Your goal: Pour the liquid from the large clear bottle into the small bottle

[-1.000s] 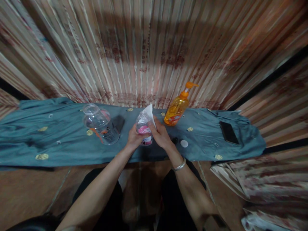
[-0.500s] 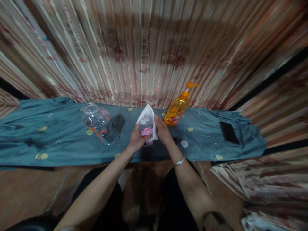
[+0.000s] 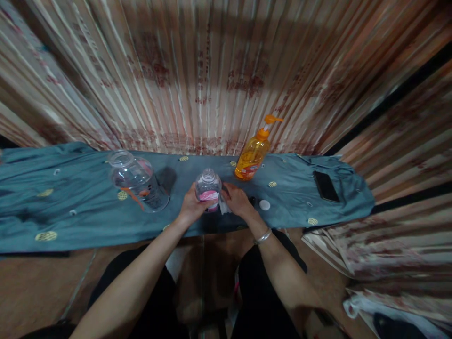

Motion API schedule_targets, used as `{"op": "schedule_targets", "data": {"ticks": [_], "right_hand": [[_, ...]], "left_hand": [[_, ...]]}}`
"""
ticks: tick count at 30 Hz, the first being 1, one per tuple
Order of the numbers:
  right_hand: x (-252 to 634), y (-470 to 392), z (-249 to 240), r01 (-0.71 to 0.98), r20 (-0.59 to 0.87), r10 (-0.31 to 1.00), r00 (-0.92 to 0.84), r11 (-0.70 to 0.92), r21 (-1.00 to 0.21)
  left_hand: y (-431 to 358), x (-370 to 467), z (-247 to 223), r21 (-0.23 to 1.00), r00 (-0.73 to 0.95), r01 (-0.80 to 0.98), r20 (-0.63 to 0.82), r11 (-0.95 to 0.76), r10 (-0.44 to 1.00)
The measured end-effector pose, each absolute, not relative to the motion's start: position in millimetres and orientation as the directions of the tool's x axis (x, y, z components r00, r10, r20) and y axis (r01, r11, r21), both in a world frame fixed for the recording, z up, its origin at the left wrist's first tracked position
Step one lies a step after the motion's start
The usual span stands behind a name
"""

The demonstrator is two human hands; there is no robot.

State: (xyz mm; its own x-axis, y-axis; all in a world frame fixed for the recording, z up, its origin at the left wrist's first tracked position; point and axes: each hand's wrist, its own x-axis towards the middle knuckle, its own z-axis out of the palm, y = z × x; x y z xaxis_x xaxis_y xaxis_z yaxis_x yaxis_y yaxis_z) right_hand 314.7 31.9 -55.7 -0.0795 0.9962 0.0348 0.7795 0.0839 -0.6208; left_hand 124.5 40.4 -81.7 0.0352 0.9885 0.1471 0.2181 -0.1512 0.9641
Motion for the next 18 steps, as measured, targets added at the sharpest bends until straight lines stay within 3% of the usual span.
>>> {"op": "schedule_targets", "data": {"ticks": [1,2,3,5,8,14,16,18], "right_hand": [[322.2,28.0,-48.2,0.828,0.036,0.996,-0.078,0.085,-0.554],[330.8,24.5,-40.7,0.937,-0.012,0.994,-0.11,0.1,-0.336],[339.5,21.4,-34.0,0.962,-0.049,0.994,-0.096,0.08,-0.26],[354.4,16.1,-24.7,0.992,-0.156,0.986,-0.062,0.043,-0.119],[364.9,9.3,-21.9,1.0,-0.256,0.966,-0.027,0.023,-0.02],[369.2,5.8,-3.6,0.999,-0.27,0.962,-0.048,0.044,-0.02],[369.3,9.5,17.7,0.992,-0.184,0.977,-0.104,0.087,-0.096],[363.2,15.1,43.1,0.927,0.037,0.978,-0.203,0.204,-0.315]], "left_hand": [[40.7,123.6,-82.3,0.964,0.039,0.222,0.139,-0.144,0.99],[41.0,123.0,-82.8,0.965,0.042,0.224,0.129,-0.135,0.991],[41.4,122.6,-83.3,0.967,0.046,0.222,0.121,-0.128,0.992],[42.1,122.9,-84.4,0.969,0.051,0.216,0.114,-0.122,0.992],[42.7,124.8,-86.0,0.971,0.057,0.202,0.115,-0.124,0.992],[40.7,126.9,-84.7,0.972,0.083,0.181,0.136,-0.149,0.987],[40.3,126.9,-84.0,0.973,0.089,0.174,0.14,-0.154,0.986],[40.2,127.1,-83.5,0.974,0.095,0.164,0.143,-0.157,0.985]]}}
